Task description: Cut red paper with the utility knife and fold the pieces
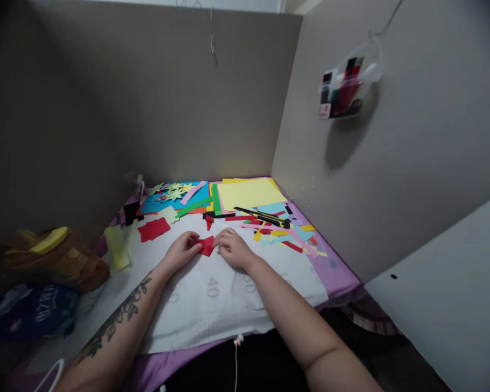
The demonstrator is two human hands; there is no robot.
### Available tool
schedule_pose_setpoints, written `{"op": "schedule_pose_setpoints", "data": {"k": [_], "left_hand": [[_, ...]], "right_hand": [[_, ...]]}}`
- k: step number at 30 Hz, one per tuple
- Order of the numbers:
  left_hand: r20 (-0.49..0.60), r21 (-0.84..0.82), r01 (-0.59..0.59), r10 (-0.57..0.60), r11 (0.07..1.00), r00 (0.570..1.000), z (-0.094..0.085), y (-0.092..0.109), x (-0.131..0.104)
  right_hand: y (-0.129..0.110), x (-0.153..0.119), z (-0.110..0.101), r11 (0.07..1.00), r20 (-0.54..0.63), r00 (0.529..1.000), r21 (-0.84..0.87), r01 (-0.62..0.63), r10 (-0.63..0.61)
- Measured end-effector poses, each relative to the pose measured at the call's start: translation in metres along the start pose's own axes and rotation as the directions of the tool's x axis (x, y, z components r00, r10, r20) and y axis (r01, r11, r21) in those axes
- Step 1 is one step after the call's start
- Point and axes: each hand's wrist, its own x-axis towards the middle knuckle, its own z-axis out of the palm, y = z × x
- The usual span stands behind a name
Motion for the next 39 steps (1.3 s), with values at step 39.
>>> {"op": "schedule_pose_setpoints", "data": {"k": [39], "left_hand": [[-0.031,-0.090,-0.058,0.055,0.994,0.998,-0.006,0.002,-0.001]], "right_hand": [[-0.008,0.003,0.008,0.963,0.256,0.964,-0.232,0.139,-0.077]]}}
